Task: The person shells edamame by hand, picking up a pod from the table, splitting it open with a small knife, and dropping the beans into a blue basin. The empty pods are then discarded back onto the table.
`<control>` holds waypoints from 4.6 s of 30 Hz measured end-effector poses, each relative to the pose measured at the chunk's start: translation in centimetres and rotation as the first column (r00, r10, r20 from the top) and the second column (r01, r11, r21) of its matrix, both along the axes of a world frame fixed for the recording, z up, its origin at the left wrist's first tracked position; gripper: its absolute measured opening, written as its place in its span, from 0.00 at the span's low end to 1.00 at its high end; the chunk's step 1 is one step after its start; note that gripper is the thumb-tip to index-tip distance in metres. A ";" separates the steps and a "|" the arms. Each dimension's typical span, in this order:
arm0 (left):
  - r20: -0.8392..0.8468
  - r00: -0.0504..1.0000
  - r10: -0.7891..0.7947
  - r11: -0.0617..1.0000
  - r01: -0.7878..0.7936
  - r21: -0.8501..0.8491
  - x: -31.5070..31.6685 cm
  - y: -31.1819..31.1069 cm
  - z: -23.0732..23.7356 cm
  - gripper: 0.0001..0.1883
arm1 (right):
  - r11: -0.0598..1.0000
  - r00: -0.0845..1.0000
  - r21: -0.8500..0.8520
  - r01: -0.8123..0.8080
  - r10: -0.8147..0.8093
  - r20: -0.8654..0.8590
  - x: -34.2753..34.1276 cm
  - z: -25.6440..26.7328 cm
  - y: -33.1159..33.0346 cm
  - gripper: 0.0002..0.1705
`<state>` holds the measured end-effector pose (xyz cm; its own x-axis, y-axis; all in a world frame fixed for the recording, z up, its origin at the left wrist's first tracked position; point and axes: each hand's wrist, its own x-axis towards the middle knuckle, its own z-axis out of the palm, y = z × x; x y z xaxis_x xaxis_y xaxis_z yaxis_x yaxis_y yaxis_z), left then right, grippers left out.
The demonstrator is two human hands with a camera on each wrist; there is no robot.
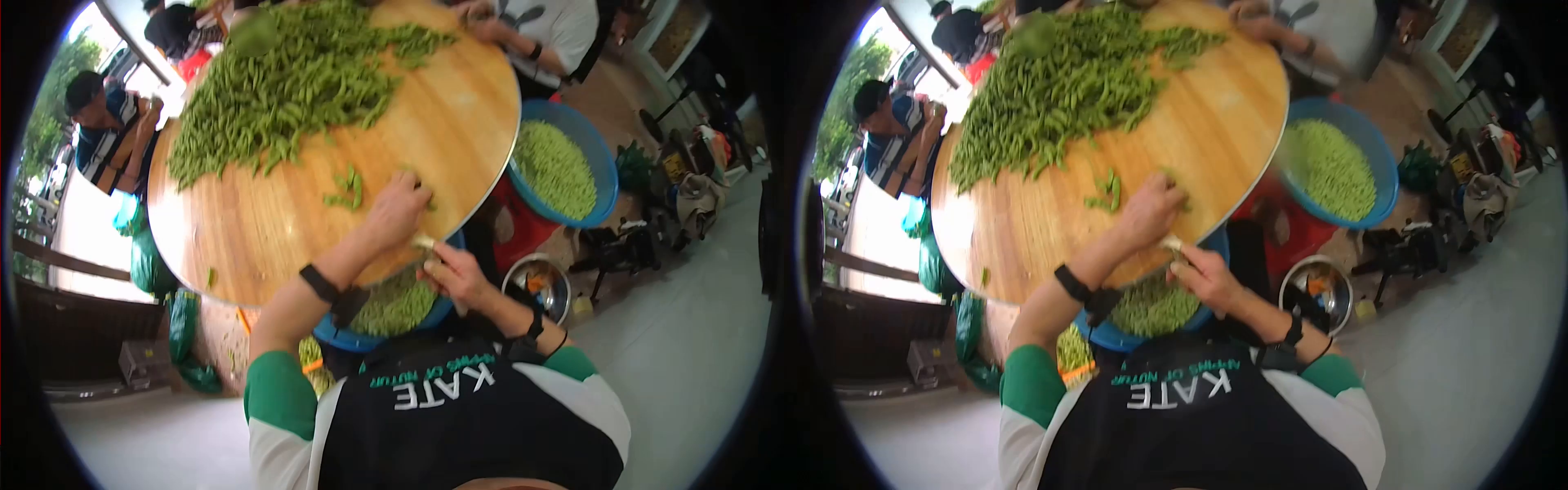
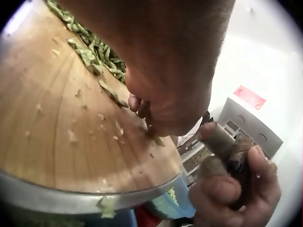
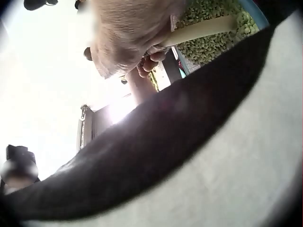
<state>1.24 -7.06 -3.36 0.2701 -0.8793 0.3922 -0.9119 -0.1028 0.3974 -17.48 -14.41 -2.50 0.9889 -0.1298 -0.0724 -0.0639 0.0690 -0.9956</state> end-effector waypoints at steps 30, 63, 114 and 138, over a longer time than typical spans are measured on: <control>-0.974 0.154 -0.164 0.825 -0.520 -0.221 -5.1 13.7 3.3 0.04 | 0.837 0.976 0.504 -0.211 0.209 0.062 5.1 2.2 5.7 0.24; -0.924 0.376 0.064 0.922 -0.377 -0.090 -4.3 11.9 4.4 0.06 | 0.564 0.976 0.818 -0.109 0.215 -0.019 5.0 1.5 3.0 0.20; -0.140 0.909 0.393 0.916 -0.375 0.139 -0.6 5.6 2.3 0.08 | 0.780 0.911 -0.594 -0.196 0.369 0.184 2.2 1.0 3.0 0.10; 0.105 0.994 0.019 0.995 -0.030 0.099 1.2 7.5 2.7 0.10 | 0.861 0.991 0.493 0.127 -0.089 -0.099 3.4 0.7 0.5 0.19</control>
<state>2.42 0.41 -0.70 0.2546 -0.9092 0.3293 -0.9444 -0.1605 0.2870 -14.07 -13.94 -1.83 0.9606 -0.1635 -0.2246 -0.0958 0.5639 -0.8203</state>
